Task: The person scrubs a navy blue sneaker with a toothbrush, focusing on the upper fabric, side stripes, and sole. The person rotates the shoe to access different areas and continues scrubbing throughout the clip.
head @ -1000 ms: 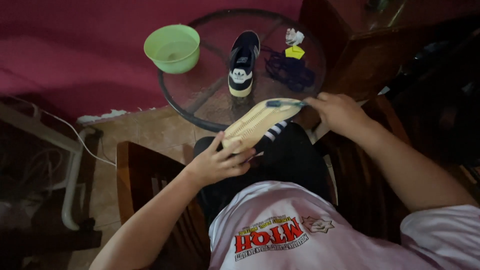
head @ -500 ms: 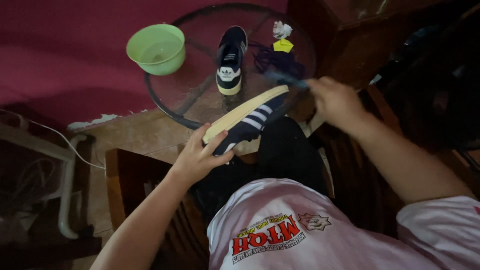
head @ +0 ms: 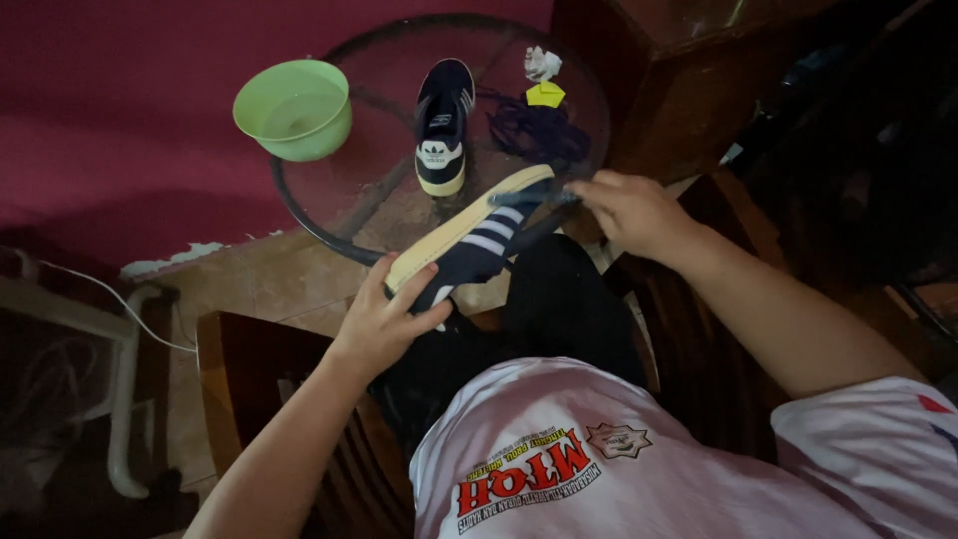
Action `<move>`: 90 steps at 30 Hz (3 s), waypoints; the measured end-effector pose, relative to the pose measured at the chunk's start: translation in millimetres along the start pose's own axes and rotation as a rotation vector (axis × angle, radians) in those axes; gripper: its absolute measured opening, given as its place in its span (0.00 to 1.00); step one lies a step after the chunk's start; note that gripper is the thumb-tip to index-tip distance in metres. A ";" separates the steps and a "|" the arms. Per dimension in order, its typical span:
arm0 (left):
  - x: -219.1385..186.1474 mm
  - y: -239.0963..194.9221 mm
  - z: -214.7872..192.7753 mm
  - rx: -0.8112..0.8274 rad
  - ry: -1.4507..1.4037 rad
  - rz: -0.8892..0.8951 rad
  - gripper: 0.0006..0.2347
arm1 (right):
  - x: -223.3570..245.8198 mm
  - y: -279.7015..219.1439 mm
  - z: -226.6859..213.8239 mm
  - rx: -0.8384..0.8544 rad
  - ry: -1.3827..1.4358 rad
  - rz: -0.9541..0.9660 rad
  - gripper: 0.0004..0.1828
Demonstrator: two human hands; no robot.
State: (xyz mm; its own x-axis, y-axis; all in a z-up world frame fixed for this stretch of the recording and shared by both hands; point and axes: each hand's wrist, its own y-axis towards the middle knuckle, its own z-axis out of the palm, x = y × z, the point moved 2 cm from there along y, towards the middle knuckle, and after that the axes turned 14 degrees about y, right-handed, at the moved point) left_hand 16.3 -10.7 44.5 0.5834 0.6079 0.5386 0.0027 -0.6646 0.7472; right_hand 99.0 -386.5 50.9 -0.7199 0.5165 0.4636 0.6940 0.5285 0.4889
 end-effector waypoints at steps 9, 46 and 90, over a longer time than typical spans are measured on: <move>-5.3 -6.1 -0.5 0.067 -0.013 -0.033 0.12 | -49.8 -1.9 -23.1 -0.020 -0.019 0.217 0.16; -2.7 -37.4 19.8 0.219 0.048 -0.151 0.19 | -61.8 4.4 -12.4 0.027 -0.054 0.452 0.16; 19.9 -64.1 24.4 0.517 -0.654 -1.396 0.28 | -30.8 -7.0 33.3 0.219 0.027 0.264 0.23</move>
State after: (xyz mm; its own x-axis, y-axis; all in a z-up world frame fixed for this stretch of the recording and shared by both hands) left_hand 47.5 33.3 -2.2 0.1191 0.6414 -0.7579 0.9755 0.0664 0.2095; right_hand 116.5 -383.7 8.6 -0.5128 0.6383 0.5741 0.8397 0.5122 0.1806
